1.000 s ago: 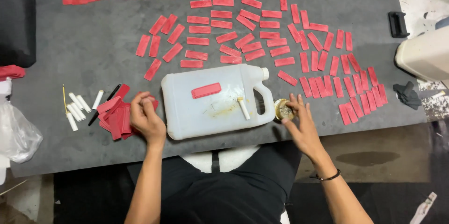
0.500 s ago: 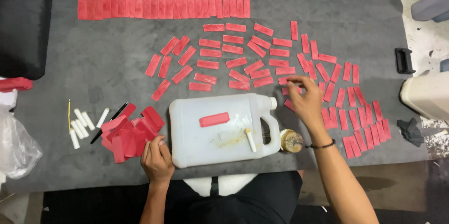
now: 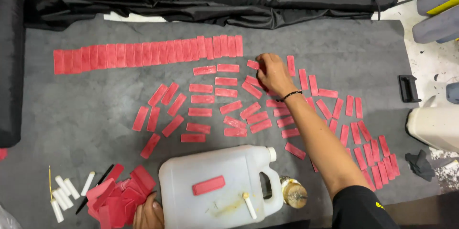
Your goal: Applying a substance to small leather strips and arranging them in rows on a workbench
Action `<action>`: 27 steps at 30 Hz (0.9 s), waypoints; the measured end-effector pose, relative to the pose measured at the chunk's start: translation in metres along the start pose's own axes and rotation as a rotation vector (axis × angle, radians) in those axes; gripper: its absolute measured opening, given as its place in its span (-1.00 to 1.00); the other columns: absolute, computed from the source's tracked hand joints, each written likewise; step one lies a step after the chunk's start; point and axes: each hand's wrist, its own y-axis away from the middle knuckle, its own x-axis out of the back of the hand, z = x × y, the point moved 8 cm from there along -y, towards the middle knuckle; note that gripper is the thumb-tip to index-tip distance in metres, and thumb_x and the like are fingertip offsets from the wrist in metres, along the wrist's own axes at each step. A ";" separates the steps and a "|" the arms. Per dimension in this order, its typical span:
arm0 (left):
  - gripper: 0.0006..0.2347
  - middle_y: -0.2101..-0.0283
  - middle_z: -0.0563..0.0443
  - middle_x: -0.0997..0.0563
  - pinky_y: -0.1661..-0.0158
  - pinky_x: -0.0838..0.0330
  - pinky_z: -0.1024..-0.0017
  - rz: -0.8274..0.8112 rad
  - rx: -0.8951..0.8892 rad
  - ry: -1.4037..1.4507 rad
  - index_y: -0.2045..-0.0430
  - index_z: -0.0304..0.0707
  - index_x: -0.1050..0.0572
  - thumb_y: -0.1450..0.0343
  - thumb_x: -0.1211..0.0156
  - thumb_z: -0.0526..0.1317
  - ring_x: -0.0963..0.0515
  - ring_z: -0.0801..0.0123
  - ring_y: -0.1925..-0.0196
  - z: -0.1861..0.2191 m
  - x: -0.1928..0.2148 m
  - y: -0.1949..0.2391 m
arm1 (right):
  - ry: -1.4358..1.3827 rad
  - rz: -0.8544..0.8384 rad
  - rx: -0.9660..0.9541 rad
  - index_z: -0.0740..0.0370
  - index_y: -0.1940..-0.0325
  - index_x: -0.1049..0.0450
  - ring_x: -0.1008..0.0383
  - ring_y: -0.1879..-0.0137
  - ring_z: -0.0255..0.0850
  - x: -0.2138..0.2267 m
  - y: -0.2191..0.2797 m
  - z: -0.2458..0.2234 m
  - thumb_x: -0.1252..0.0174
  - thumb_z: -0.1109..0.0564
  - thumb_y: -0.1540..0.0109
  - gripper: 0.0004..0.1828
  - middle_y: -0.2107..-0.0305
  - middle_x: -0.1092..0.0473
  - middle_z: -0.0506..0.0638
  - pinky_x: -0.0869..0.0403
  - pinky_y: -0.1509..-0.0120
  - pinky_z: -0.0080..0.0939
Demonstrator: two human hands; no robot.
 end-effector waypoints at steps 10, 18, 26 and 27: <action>-0.62 0.63 -0.12 -0.36 0.30 -0.29 0.09 -0.112 0.340 0.035 0.32 -0.20 -0.67 -0.59 0.17 -0.08 -0.35 0.03 0.50 -0.090 -0.063 0.112 | -0.207 0.243 -0.255 0.24 0.09 -0.39 -0.48 0.22 -0.02 -0.019 -0.036 0.037 -0.22 0.17 -0.21 -0.77 0.31 -0.47 0.06 -0.43 0.09 -0.04; -0.75 0.58 -0.14 -0.35 0.34 -0.30 0.09 -0.225 0.365 0.031 0.22 -0.17 -0.65 -0.53 0.05 -0.18 -0.35 0.00 0.52 -0.061 -0.037 0.073 | -0.228 0.315 -0.240 0.18 0.21 -0.44 -0.41 0.37 -0.21 -0.025 -0.059 0.033 -0.30 0.17 -0.14 -0.80 0.45 -0.43 -0.06 -0.43 0.13 -0.15; -0.73 0.50 -0.15 -0.50 0.42 -0.30 0.12 -0.130 0.232 0.029 0.20 -0.27 -0.61 -0.60 0.09 -0.17 -0.43 -0.01 0.51 -0.029 -0.015 0.029 | -0.329 0.268 -0.219 0.16 0.16 -0.49 -0.45 0.36 -0.33 -0.018 -0.056 0.021 -0.08 0.30 -0.09 -0.74 0.24 -0.60 -0.12 -0.46 0.08 -0.28; -0.73 0.50 -0.15 -0.50 0.42 -0.30 0.12 -0.129 0.235 0.027 0.20 -0.27 -0.61 -0.60 0.09 -0.17 -0.43 -0.01 0.51 -0.027 -0.012 0.026 | -0.329 0.266 -0.217 0.16 0.16 -0.49 -0.45 0.36 -0.33 -0.014 -0.052 0.021 -0.08 0.30 -0.09 -0.74 0.24 -0.60 -0.12 -0.46 0.08 -0.28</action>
